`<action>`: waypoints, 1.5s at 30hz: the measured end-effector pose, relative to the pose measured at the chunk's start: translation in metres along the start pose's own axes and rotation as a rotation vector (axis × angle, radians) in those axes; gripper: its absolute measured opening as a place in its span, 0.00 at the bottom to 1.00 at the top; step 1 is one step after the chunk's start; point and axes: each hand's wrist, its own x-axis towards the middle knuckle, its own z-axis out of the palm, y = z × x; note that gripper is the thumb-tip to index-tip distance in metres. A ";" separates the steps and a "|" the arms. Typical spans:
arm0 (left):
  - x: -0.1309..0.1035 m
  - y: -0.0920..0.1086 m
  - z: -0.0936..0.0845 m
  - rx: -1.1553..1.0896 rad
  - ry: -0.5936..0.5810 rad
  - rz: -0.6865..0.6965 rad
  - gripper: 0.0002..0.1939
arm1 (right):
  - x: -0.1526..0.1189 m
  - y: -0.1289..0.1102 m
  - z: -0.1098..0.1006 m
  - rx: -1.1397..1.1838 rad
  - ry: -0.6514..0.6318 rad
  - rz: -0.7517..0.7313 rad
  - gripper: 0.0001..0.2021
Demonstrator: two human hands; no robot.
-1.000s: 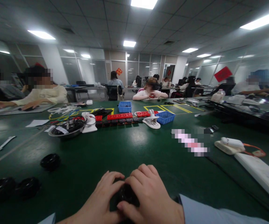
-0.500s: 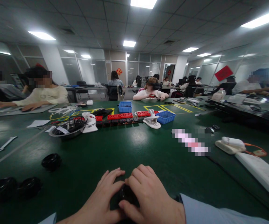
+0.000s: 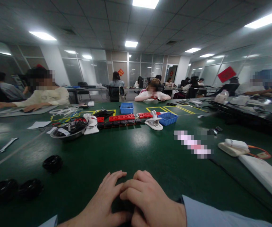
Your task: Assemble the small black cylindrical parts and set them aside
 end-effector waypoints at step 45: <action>-0.002 0.016 -0.006 0.011 0.105 -0.017 0.25 | -0.002 -0.013 -0.004 -0.001 0.061 0.236 0.08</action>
